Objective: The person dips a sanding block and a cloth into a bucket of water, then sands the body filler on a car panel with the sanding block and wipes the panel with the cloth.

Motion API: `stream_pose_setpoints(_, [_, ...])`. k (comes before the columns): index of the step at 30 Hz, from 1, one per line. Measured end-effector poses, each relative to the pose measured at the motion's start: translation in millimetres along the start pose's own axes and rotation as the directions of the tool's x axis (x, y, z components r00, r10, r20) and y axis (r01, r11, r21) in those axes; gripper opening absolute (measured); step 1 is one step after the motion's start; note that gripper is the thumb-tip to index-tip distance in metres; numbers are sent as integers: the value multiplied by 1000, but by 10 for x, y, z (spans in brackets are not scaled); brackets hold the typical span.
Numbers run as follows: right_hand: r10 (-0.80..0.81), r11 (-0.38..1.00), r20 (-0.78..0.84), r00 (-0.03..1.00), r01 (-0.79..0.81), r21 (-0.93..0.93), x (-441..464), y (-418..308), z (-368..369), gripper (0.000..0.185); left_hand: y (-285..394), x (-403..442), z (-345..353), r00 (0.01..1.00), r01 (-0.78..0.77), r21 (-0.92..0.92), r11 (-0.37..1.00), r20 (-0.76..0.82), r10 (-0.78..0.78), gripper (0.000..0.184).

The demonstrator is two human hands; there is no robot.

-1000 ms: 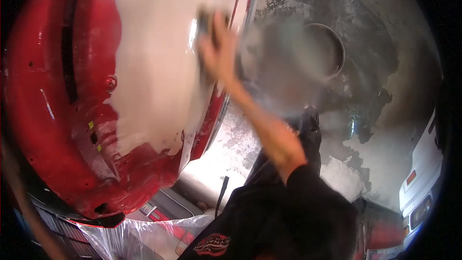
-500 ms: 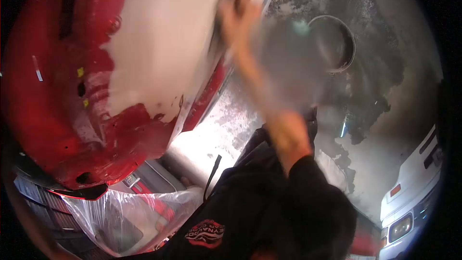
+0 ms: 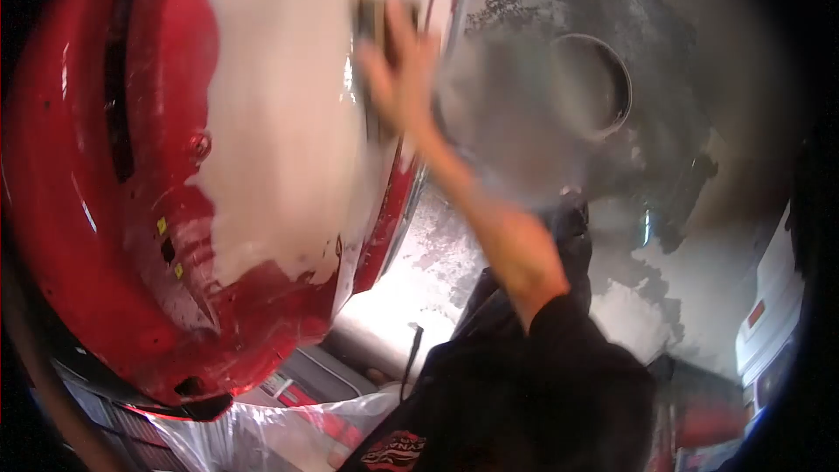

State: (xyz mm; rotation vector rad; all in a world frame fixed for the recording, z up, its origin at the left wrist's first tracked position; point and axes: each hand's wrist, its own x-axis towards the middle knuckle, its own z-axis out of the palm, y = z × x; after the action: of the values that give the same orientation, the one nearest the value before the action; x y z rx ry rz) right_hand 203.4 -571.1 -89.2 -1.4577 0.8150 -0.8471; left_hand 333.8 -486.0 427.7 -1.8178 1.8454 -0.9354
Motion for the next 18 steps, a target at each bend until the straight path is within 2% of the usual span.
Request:
stream_pose_setpoints(1, [77, 997, 57, 995, -76, -24, 556, -87, -194, 71, 28, -96, 10, 998, 45, 9, 999, 41, -46, 39])
stream_pose_setpoints(2, [97, 993, 135, 986, -106, 55, 1015, 0, -237, 71, -72, -250, -30, 993, 87, 30, 996, 76, -89, 39])
stream_pose_setpoints(4, [112, 992, 103, 988, -118, 54, 969, 83, -176, 70, -433, -526, -149, 974, 162, 86, 983, 147, -173, 39])
stream_pose_setpoints(6, [56, 997, 47, 997, -58, 44, 106, 6, -71, 70, -681, -544, -194, 945, 242, 147, 959, 188, -268, 41])
stream_pose_setpoints(7, [-1, 996, 32, 999, -2, 92, -414, -98, -65, 72, -638, -460, -194, 967, 168, 163, 972, 165, -194, 40])
stream_pose_setpoints(8, [47, 999, 112, 993, -49, 16, -903, -324, -181, 75, -525, -367, -184, 981, 95, 177, 980, 153, -123, 41])
stream_pose_setpoints(9, [22, 999, 96, 995, -26, 39, -1276, -354, -169, 75, -268, -248, -153, 977, 155, 8, 988, 150, -155, 39])
stream_pose_setpoints(10, [-6, 998, 76, 997, 2, 63, -1439, -326, -110, 75, -221, -192, -146, 976, 154, 31, 988, 149, -157, 39])
stream_pose_setpoints(13, [67, 985, 71, 995, -77, 156, -488, -198, -149, 74, -92, -179, -170, 974, 178, 62, 982, 132, -184, 37])
stream_pose_setpoints(14, [78, 992, 8, 997, -78, 103, 80, -63, -95, 71, -97, -191, -164, 974, 186, 39, 982, 125, -190, 36])
stream_pose_setpoints(15, [151, 983, 67, 986, -157, 95, 714, -47, -253, 68, -98, -207, -147, 975, 195, 15, 981, 108, -195, 36])
stream_pose_setpoints(16, [110, 990, 34, 993, -112, 86, 1221, 70, -306, 67, -93, -206, -117, 975, 204, -10, 979, 90, -203, 35])
stream_pose_setpoints(18, [174, 978, 122, 977, -186, 93, 1656, 160, -394, 69, 0, -169, -143, 976, 186, 38, 982, 109, -189, 35])
